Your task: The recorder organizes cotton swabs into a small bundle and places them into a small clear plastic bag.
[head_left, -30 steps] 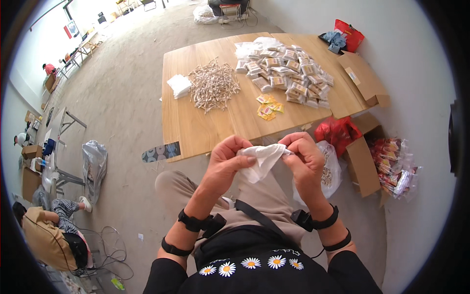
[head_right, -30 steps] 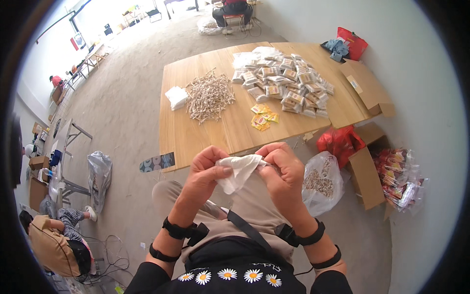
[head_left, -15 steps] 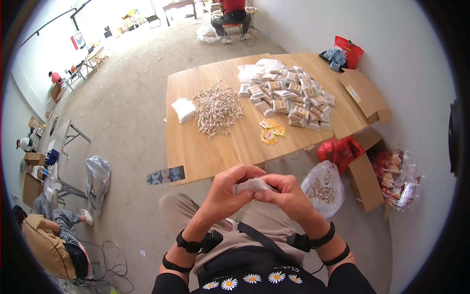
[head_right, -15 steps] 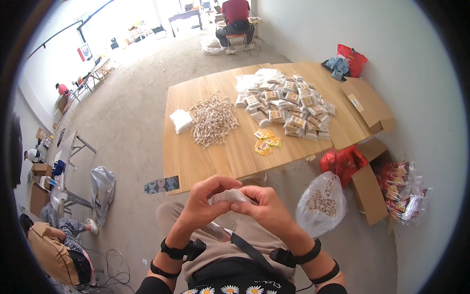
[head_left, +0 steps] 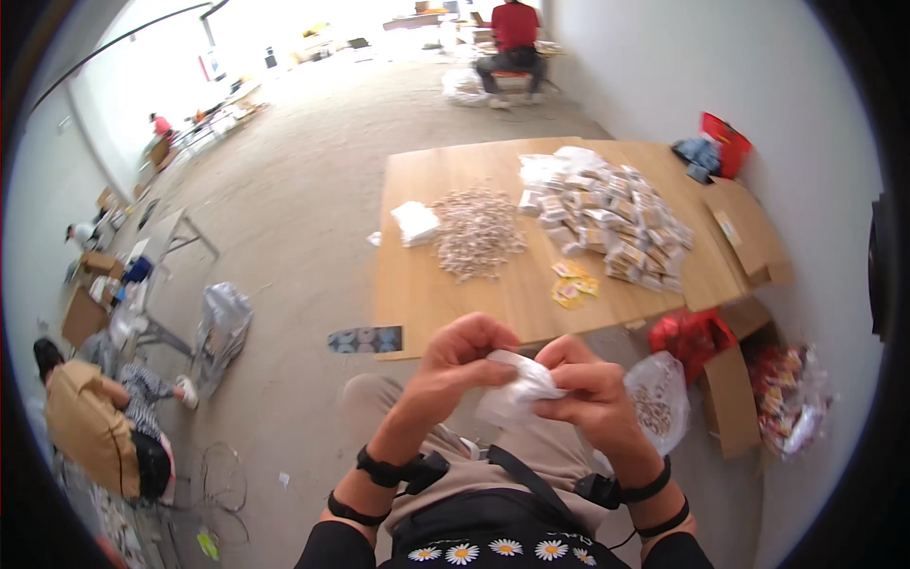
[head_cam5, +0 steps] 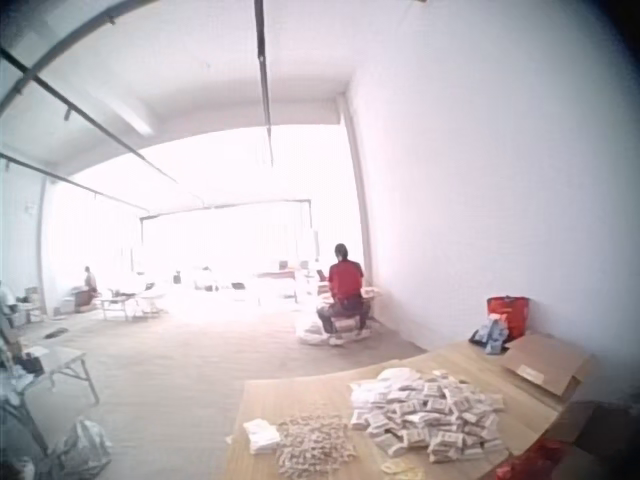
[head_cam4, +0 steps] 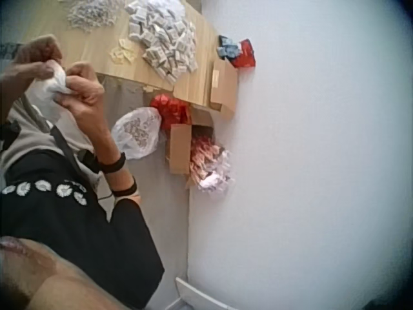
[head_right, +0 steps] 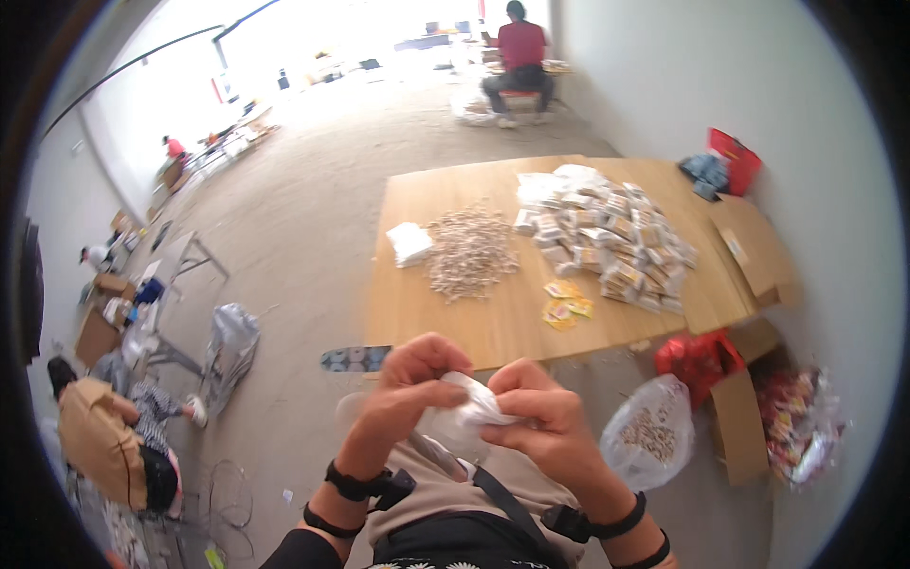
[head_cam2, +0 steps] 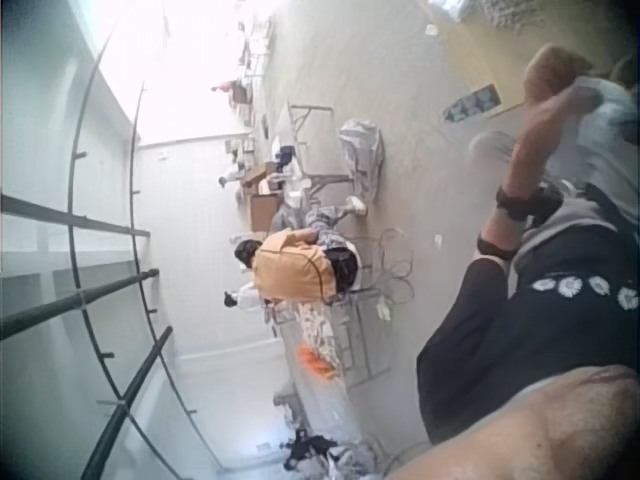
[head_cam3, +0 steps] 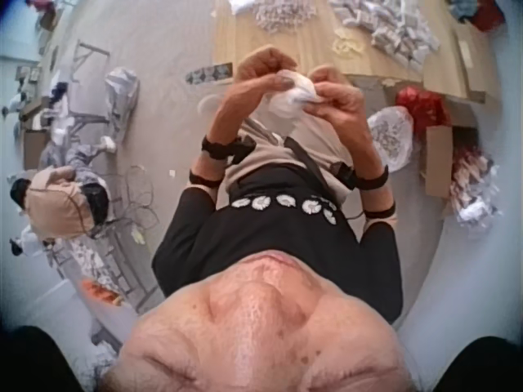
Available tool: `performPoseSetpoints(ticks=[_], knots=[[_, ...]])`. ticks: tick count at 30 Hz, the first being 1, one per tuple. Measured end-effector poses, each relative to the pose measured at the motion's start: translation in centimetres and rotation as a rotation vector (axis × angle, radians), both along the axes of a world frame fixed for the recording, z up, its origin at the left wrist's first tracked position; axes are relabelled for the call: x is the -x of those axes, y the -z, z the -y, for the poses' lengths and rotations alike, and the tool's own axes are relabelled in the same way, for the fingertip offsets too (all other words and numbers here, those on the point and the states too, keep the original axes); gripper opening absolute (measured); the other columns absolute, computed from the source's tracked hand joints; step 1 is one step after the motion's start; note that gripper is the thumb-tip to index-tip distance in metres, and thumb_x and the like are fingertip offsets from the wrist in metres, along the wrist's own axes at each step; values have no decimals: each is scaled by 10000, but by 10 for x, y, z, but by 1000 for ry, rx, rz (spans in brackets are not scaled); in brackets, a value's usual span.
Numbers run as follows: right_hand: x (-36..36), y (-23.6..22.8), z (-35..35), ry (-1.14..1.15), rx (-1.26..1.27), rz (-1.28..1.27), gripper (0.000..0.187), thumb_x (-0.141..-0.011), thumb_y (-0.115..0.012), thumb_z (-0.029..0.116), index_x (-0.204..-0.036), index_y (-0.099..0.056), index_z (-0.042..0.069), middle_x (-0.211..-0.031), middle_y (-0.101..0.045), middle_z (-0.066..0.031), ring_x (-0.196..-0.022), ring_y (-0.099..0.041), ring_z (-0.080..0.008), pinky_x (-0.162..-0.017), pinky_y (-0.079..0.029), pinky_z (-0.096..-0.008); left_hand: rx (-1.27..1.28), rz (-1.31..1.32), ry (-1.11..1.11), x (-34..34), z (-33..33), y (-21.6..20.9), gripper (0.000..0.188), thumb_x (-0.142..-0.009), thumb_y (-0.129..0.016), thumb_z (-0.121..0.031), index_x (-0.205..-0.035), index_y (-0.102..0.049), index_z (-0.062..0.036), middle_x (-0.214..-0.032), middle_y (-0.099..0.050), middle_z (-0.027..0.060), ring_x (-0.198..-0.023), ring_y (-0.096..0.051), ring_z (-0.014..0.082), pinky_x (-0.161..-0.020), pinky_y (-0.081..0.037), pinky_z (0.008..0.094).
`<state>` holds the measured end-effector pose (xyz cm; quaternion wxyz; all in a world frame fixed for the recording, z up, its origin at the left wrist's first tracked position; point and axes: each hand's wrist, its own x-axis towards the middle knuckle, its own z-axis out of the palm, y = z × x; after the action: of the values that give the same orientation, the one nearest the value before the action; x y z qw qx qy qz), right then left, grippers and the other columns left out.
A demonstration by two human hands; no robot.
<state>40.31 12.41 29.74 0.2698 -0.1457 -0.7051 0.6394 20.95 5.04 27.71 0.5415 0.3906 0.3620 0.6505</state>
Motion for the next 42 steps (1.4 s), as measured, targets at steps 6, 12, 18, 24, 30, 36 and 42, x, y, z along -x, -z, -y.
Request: performPoseSetpoints(ticks=[6, 12, 18, 24, 30, 36, 42], knots=[[25, -27, 10, -121, -237, -279, 197, -610, -725, -25, -801, -681, -46, -1220, -604, -226, -1200, -508, -364, -1028, -357, -425, -105, 280, 104, -6, 24, -12, 232, -805, -674, -25, -996, -543, -35, -964, -612, 37, -876, -588, 84, -769, -477, 233], [40, -71, 34, -181, -252, -504, 235, -749, -680, 218, -735, -641, -13, -862, -659, -144, -969, -620, -310, -1027, -403, -476, -66, 157, 40, 7, 50, -2, 267, -791, -735, -104, -961, -537, -52, -838, -576, -10, -734, -544, 41, -632, -437, 180], [50, -64, 39, -190, -160, -473, 224, -748, -673, 205, -739, -640, -16, -859, -659, -145, -956, -620, -305, -1003, -409, -471, 6, 100, 46, 9, 58, 5, 282, -771, -762, -108, -941, -546, -43, -839, -572, -3, -740, -548, 49, -655, -448, 192], [63, -62, 44, -220, -130, -501, 212, -746, -666, 191, -743, -639, -19, -856, -659, -147, -944, -620, -300, -980, -415, -466, 43, 121, 41, 9, 68, 16, 278, -765, -763, -94, -927, -547, -32, -839, -568, 1, -752, -547, 55, -684, -457, 208], [70, -64, 42, -225, -113, -523, 201, -744, -659, 178, -747, -638, -22, -853, -659, -149, -932, -620, -295, -956, -421, -461, 67, 137, 35, 3, 67, 19, 271, -766, -761, -94, -923, -548, -34, -836, -566, -5, -756, -542, 52, -689, -450, 208], [72, -59, 38, -221, -65, -518, 190, -743, -652, 164, -751, -637, -25, -850, -659, -150, -919, -620, -290, -932, -427, -456, 71, 74, 40, 4, 67, 17, 252, -776, -751, -94, -917, -551, -37, -826, -565, -11, -739, -538, 44, -674, -440, 196], [77, -63, 36, -236, -56, -549, 179, -741, -645, 150, -755, -636, -28, -847, -659, -152, -907, -620, -284, -908, -432, -451, 109, 27, 65, 0, 67, 13, 261, -777, -757, -111, -921, -553, -35, -826, -564, -13, -751, -548, 44, -671, -447, 197]])
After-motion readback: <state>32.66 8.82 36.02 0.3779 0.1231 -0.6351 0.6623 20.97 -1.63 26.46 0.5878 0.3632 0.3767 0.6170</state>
